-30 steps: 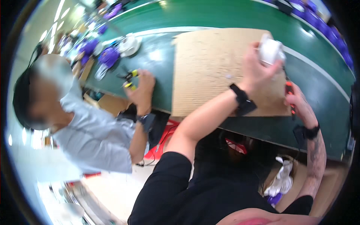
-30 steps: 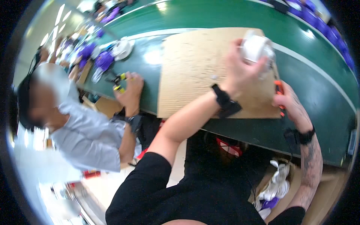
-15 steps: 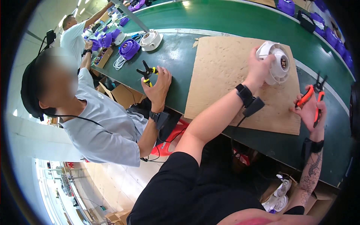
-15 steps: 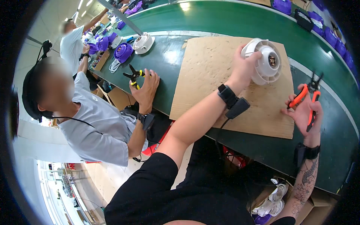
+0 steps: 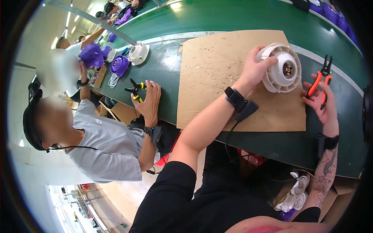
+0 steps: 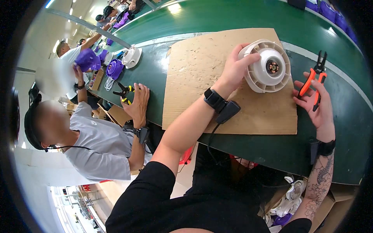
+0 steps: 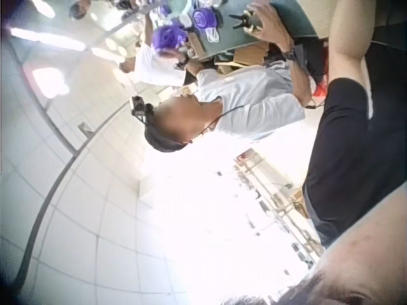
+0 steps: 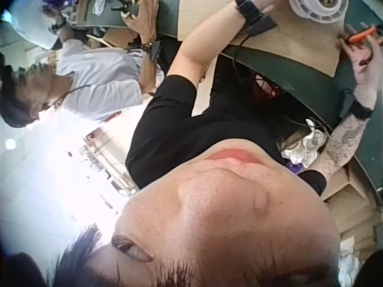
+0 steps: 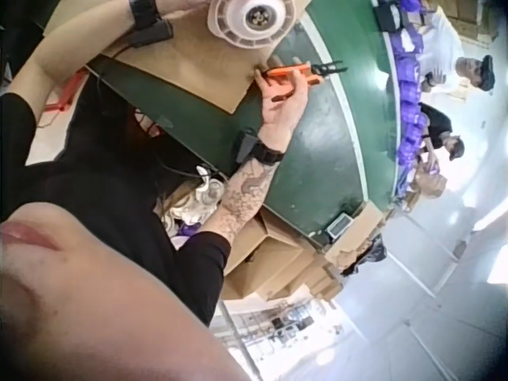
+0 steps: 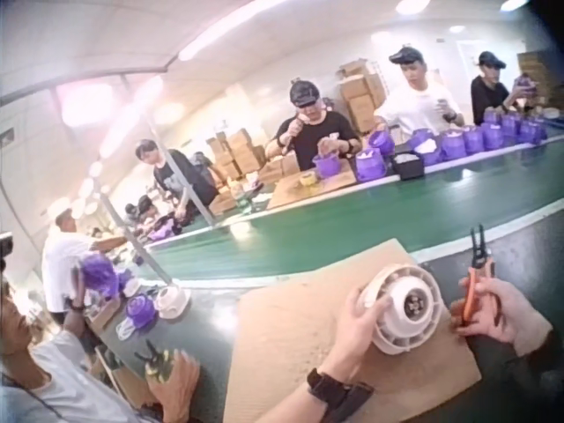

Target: The person uses pliers to manipulate and secure internal components within white plastic electrical housings. They repeatedly pick up a housing from a cardboard box, work on the internal wiring or terminals with the pliers, and place the finished unit onto the table.

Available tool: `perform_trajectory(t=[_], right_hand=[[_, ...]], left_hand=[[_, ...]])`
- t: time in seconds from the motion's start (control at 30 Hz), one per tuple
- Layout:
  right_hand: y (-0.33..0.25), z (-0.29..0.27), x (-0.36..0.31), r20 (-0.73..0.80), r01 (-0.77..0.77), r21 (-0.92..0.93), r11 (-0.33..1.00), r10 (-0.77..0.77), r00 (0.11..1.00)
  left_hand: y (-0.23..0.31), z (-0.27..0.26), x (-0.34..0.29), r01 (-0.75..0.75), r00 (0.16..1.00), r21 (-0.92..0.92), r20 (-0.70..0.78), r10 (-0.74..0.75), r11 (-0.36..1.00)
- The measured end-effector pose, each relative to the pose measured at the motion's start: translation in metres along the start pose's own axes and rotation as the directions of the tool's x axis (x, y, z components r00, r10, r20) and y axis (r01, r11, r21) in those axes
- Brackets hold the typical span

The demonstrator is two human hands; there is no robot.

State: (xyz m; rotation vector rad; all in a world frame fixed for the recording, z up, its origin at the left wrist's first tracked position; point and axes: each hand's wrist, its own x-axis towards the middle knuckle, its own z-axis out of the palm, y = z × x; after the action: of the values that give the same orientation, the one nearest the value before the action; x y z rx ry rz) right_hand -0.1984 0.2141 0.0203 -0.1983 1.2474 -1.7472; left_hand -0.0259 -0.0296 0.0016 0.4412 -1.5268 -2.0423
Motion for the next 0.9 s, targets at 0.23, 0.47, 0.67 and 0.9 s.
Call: perform_trajectory(t=[0.23,0.47,0.67,0.9], right_hand=[[-0.006,-0.017,0.0,0.032,0.116,0.101,0.988,-0.119,0.992],[-0.004,-0.009,0.004,0.013,0.113,0.066,0.991,-0.114,0.993],[-0.012,-0.026,-0.006,-0.067,0.337,0.068,0.939,-0.332,0.941],[0.031,-0.021,-0.153,0.053,0.559,-0.129,0.819,-0.557,0.829]], left_hand=[[0.011,0.014,-0.005,0.083,0.992,-0.062,-0.091,-0.088,0.995],[-0.043,-0.042,0.024,-0.09,0.966,0.491,-0.169,0.196,0.866],[-0.041,-0.02,0.031,-0.069,0.99,0.699,-0.042,0.137,0.712],[-0.004,0.007,-0.001,0.27,0.963,0.475,-0.124,-0.24,0.837]])
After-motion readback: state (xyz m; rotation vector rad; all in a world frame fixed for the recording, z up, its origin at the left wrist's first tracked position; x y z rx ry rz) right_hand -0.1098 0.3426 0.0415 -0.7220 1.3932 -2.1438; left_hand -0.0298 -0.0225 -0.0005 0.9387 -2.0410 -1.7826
